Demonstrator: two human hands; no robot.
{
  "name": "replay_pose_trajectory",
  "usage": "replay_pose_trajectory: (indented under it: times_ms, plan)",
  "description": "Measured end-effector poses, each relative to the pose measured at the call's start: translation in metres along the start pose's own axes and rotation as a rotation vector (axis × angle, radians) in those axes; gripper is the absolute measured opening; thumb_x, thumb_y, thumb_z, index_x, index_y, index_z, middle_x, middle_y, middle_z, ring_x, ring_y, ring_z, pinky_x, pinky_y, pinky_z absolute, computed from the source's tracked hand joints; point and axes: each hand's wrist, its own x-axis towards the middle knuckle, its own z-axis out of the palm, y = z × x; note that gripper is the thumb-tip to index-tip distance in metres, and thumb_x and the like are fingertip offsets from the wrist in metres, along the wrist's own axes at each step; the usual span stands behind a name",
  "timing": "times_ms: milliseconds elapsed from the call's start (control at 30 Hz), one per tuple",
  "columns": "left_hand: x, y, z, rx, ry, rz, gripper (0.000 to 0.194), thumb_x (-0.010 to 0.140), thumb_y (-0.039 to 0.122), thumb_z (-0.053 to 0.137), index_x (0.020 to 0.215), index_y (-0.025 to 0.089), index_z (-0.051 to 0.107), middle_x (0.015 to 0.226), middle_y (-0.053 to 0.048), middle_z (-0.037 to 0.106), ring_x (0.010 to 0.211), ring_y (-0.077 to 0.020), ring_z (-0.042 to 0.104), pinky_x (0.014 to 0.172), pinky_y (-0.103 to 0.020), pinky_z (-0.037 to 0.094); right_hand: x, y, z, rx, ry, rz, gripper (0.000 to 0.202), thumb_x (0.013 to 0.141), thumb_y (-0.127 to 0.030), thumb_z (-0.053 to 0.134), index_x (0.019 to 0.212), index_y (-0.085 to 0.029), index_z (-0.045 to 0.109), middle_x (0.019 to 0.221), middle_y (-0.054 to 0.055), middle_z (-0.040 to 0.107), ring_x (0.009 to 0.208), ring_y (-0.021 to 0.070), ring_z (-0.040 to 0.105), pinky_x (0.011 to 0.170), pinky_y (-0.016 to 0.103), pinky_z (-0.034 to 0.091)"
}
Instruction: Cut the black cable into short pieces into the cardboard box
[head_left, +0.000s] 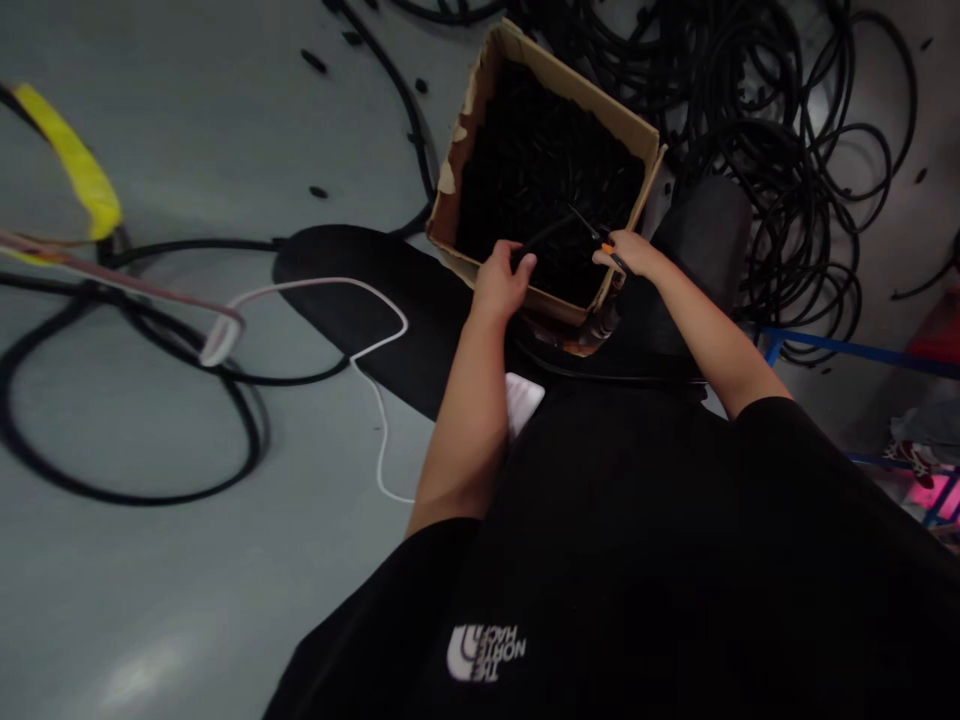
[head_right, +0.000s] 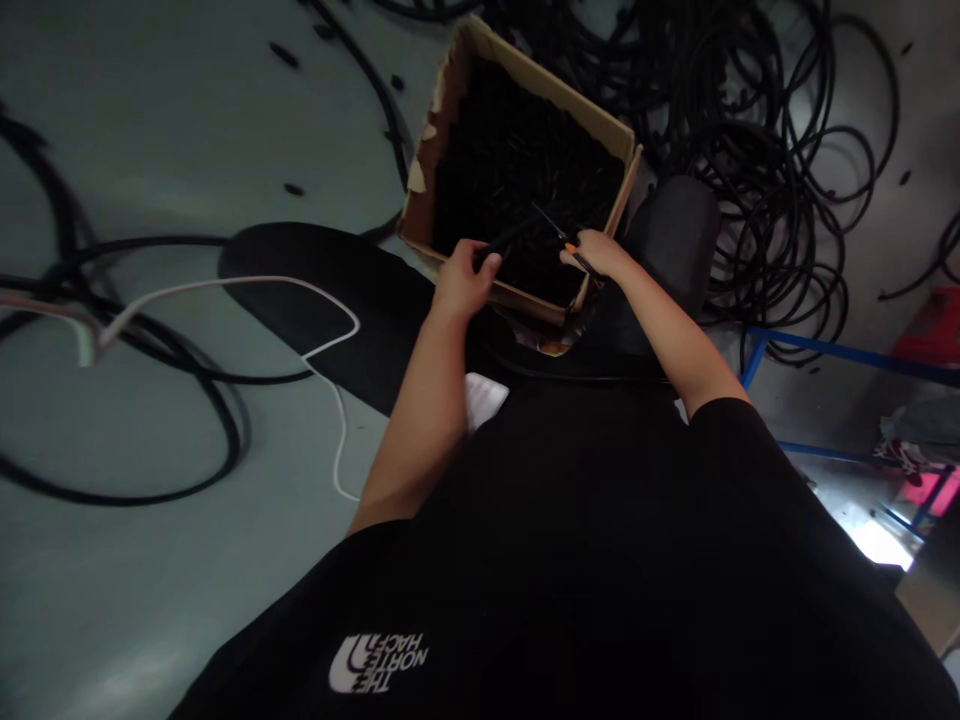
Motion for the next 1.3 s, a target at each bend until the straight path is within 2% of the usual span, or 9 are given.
replay_pose_trajectory:
  times_ms: [133,267,433,533,667,833,1067,1167,1300]
  plan:
    - [-0.004,0.001,0.001,0.06,-0.025,0.039,0.042,0.107,0.056,0.086,0.132,0.026,0.075,0.135,-0.02,0.084,0.155,-0.0449,0.074,0.135,-0.054,0.057,-0.001,0.0,0.0,0.013,-0.026,-0.025,0.034,0.104,-0.027,0.086,0.083,-0.026,0.059,0.082,0.002,0.059,0.089,0.0233,0.063,0.081,0.034,0.044]
    - [-0.006,0.0,0.002,0.138,-0.075,0.132,0.036,0.115,0.037,0.068,0.146,0.025,0.081,0.144,-0.019,0.086,0.147,-0.0407,0.077,0.138,-0.054,0.054,-0.003,0.001,-0.002,0.076,-0.071,-0.023,0.036,0.111,-0.029,0.081,0.084,-0.026,0.058,0.078,-0.001,0.055,0.082,0.0198,0.058,0.079,0.033,0.043]
    - [-0.009,0.003,0.003,0.234,-0.13,0.154,0.043,0.111,0.025,0.065,0.149,0.025,0.084,0.153,-0.019,0.084,0.152,-0.0433,0.074,0.14,-0.059,0.052,-0.001,0.0,-0.002,0.151,-0.13,0.01,0.039,0.113,-0.03,0.081,0.081,-0.026,0.058,0.074,-0.002,0.057,0.076,0.0184,0.056,0.076,0.033,0.045]
    - [-0.011,0.005,0.002,0.26,-0.144,0.159,0.042,0.11,0.023,0.065,0.147,0.027,0.084,0.151,-0.018,0.084,0.154,-0.0444,0.073,0.141,-0.061,0.05,-0.001,-0.003,0.0,0.177,-0.165,0.041,0.042,0.115,-0.032,0.078,0.079,-0.026,0.056,0.073,-0.001,0.059,0.074,0.0188,0.057,0.073,0.033,0.045]
    - [-0.008,0.002,0.002,0.199,-0.095,0.121,0.036,0.108,0.024,0.068,0.14,0.027,0.085,0.144,-0.018,0.086,0.153,-0.0446,0.073,0.141,-0.06,0.051,-0.002,-0.009,0.002,0.174,-0.084,0.02,0.037,0.111,-0.033,0.082,0.083,-0.025,0.06,0.074,-0.002,0.053,0.077,0.0187,0.054,0.074,0.033,0.043]
    - [0.0,-0.005,0.003,0.108,-0.018,0.036,0.026,0.105,0.029,0.075,0.13,0.029,0.083,0.127,-0.015,0.087,0.15,-0.0464,0.073,0.14,-0.064,0.051,0.002,-0.01,0.005,0.071,-0.06,0.033,0.026,0.104,-0.028,0.084,0.086,-0.023,0.066,0.075,0.001,0.054,0.082,0.0223,0.059,0.078,0.034,0.048]
    - [0.005,-0.013,0.003,0.078,-0.003,-0.015,0.025,0.104,0.032,0.077,0.128,0.029,0.084,0.124,-0.017,0.084,0.152,-0.0471,0.073,0.141,-0.065,0.051,0.012,-0.003,0.013,-0.059,-0.026,-0.002,0.018,0.099,-0.022,0.087,0.09,-0.021,0.072,0.072,0.0,0.052,0.085,0.0241,0.066,0.079,0.032,0.052]
    - [0.007,-0.014,0.002,0.117,-0.005,-0.038,0.029,0.105,0.034,0.076,0.132,0.027,0.083,0.13,-0.019,0.084,0.154,-0.0484,0.073,0.143,-0.068,0.048,0.011,-0.002,0.015,-0.035,-0.081,0.036,0.021,0.098,-0.021,0.089,0.087,-0.021,0.071,0.069,0.0,0.054,0.082,0.0245,0.067,0.078,0.033,0.054]
    - [0.007,-0.014,0.002,0.104,0.007,-0.048,0.026,0.105,0.035,0.079,0.129,0.028,0.081,0.129,-0.019,0.084,0.154,-0.0476,0.074,0.141,-0.065,0.052,0.009,0.001,0.017,0.084,-0.262,0.115,0.026,0.1,-0.022,0.082,0.079,-0.023,0.066,0.07,0.003,0.064,0.072,0.0221,0.064,0.074,0.034,0.055]
